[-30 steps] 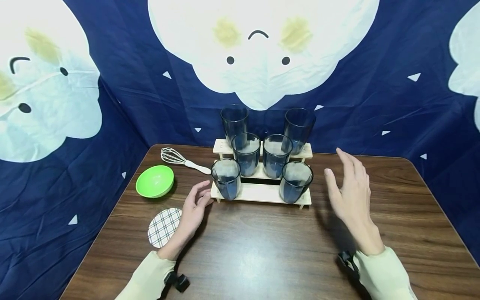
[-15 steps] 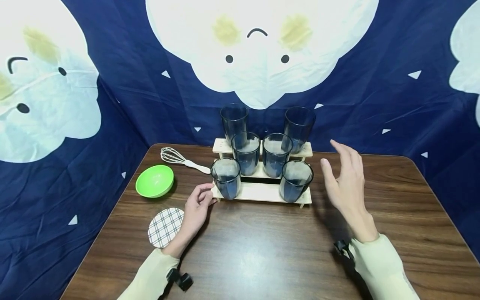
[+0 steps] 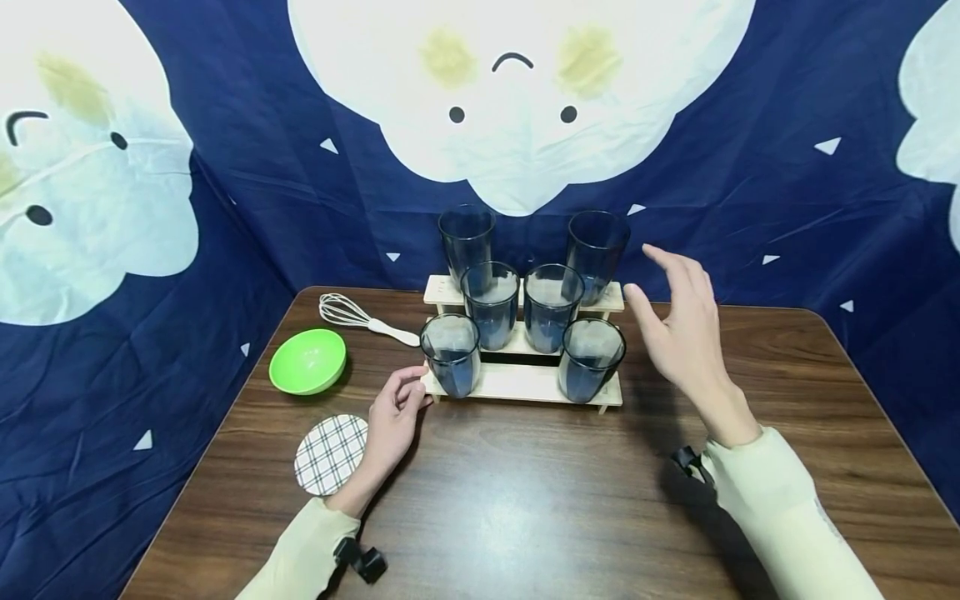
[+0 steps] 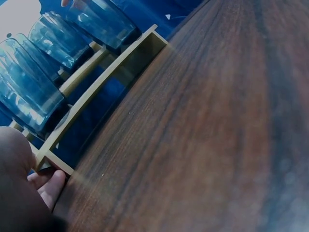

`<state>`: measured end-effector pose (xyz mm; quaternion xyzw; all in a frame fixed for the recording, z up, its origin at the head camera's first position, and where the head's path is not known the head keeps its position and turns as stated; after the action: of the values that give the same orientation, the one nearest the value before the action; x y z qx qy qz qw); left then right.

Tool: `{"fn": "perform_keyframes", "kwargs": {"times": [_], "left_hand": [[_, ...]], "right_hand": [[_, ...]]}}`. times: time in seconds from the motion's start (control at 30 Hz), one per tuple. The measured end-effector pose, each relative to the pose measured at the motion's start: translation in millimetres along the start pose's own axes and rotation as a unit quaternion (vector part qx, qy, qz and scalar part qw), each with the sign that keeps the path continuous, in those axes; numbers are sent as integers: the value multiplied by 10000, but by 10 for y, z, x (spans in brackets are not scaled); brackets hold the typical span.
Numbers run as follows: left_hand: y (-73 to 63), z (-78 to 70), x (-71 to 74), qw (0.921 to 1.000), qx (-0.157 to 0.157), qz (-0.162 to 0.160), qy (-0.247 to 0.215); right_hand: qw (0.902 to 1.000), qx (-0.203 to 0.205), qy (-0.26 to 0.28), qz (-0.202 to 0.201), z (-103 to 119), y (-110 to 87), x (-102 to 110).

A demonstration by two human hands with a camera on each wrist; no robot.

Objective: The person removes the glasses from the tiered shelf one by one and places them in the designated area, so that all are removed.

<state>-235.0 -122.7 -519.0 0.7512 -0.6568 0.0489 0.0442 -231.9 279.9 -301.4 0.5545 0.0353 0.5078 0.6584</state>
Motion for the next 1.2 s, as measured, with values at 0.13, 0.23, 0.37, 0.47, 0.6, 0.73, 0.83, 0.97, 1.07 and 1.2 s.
{"fn": "perform_keyframes", "kwargs": {"times": [0.13,0.23,0.37,0.47,0.6,0.73,0.83,0.97,1.07,1.2], "left_hand": [[-35,-71,-4,10000,-27,-18,71],[4,23,-1,9998,173,9,45],[8,16,12,10000,28,-19,33],[-42,-95,14,9997,-235,-51,0],[-69,-148,4,9996,-292,-44,-45],[-80,-183,-6,9999,-12,-91,65],[-98,-221,-18,9996,254,-65,117],[-108,-227,-22,9992,373,-32,106],[-110,-225,-17,9994,321,-63,137],[-109,-227,-15,9997,189,-108,134]], "right_hand": [[9999,10,35,98,-19,77,-27],[9999,-30,62,143,-41,140,-47],[9988,-345,154,303,-84,243,-82],[9961,-689,316,456,-126,319,-128],[9915,-991,521,669,-166,397,-222],[9882,-1142,552,854,-179,455,-293],[9868,-1205,505,959,-191,500,-325],[9839,-1307,466,1124,-217,539,-368],[9808,-1423,555,1210,-249,549,-400],[9783,-1500,696,1251,-296,554,-437]]}}
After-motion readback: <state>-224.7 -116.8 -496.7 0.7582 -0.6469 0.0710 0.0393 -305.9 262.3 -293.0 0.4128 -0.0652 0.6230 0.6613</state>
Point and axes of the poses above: each hand's wrist, its own y-axis towards the middle knuckle, its own x-axis out of the back of the hand, z = x × y, the point moved 8 cm from there along y, towards the middle knuckle, and after that the axes turned 14 degrees about x, right-handed, at the moved point
